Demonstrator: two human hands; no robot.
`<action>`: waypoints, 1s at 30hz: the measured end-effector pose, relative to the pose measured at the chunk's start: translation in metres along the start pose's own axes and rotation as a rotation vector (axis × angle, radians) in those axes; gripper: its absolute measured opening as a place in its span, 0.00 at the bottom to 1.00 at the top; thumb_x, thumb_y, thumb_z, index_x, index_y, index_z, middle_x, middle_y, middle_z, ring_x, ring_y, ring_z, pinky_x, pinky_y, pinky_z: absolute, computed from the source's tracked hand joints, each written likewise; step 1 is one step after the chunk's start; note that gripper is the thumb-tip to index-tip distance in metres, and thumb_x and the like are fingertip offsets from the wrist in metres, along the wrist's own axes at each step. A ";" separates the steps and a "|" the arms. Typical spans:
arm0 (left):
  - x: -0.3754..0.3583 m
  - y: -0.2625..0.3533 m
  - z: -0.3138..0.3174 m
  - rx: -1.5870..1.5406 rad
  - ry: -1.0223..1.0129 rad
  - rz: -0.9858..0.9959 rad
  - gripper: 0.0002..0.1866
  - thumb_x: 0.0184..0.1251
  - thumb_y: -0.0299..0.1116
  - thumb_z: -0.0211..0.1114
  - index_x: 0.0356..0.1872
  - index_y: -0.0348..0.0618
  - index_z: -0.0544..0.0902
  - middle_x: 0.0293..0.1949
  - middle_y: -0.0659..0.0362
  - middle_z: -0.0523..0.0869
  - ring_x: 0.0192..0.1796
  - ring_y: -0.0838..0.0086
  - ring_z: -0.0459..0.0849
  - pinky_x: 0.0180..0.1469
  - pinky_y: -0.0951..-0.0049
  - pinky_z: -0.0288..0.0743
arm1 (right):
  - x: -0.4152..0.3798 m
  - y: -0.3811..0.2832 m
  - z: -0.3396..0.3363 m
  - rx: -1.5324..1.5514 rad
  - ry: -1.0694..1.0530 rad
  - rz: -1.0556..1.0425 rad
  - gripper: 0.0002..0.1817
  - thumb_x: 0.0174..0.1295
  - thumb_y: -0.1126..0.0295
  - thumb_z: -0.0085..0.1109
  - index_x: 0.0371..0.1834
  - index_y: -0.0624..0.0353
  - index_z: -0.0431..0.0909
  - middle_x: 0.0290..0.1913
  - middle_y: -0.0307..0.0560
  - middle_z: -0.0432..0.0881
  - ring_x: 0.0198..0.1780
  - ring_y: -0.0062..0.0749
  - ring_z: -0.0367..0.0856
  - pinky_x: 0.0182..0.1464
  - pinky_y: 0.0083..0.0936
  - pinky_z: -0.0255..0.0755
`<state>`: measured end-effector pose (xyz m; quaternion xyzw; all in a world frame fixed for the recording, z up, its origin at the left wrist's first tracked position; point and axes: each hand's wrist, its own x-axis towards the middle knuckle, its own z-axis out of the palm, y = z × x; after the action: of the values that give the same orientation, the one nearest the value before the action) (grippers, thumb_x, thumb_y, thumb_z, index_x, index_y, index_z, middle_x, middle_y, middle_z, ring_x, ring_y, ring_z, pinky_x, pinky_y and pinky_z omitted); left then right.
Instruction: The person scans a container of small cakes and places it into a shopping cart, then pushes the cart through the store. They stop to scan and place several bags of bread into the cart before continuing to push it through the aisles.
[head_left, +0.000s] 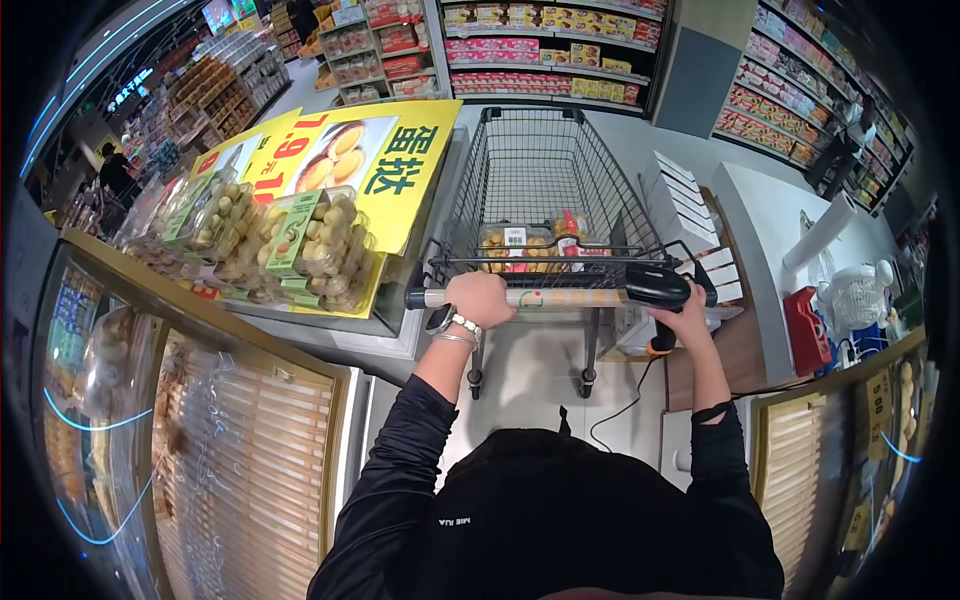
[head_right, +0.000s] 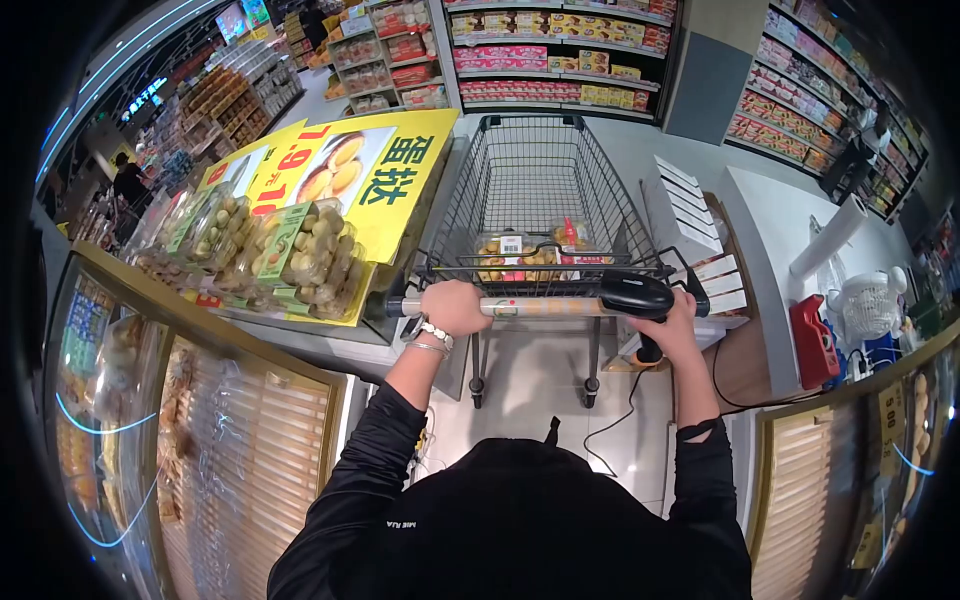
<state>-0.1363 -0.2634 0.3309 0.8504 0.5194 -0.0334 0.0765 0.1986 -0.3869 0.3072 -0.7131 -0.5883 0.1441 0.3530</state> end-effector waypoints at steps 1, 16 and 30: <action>0.005 -0.002 0.000 -0.015 0.013 0.010 0.17 0.40 0.51 0.64 0.28 0.53 0.87 0.26 0.56 0.85 0.32 0.63 0.85 0.35 0.64 0.79 | 0.004 0.001 0.002 0.006 0.020 -0.004 0.29 0.34 0.57 0.74 0.44 0.56 0.79 0.43 0.45 0.73 0.56 0.45 0.60 0.63 0.39 0.48; 0.047 -0.029 0.007 -0.160 0.048 0.095 0.10 0.38 0.42 0.65 0.20 0.49 0.86 0.19 0.56 0.83 0.25 0.62 0.84 0.28 0.64 0.77 | 0.077 -0.074 -0.012 0.855 -0.385 0.080 0.30 0.44 0.48 0.67 0.39 0.65 0.74 0.37 0.51 0.79 0.39 0.35 0.79 0.45 0.33 0.73; 0.043 -0.029 0.015 -0.317 0.475 0.264 0.21 0.52 0.51 0.62 0.39 0.46 0.77 0.33 0.59 0.78 0.37 0.63 0.77 0.39 0.64 0.70 | 0.277 -0.320 0.142 1.641 -1.312 0.282 0.20 0.59 0.51 0.57 0.36 0.59 0.74 0.30 0.46 0.77 0.26 0.32 0.77 0.29 0.27 0.74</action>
<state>-0.1417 -0.2155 0.3076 0.8719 0.4068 0.2579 0.0885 -0.0522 -0.0606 0.4802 -0.1008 -0.2984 0.8936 0.3197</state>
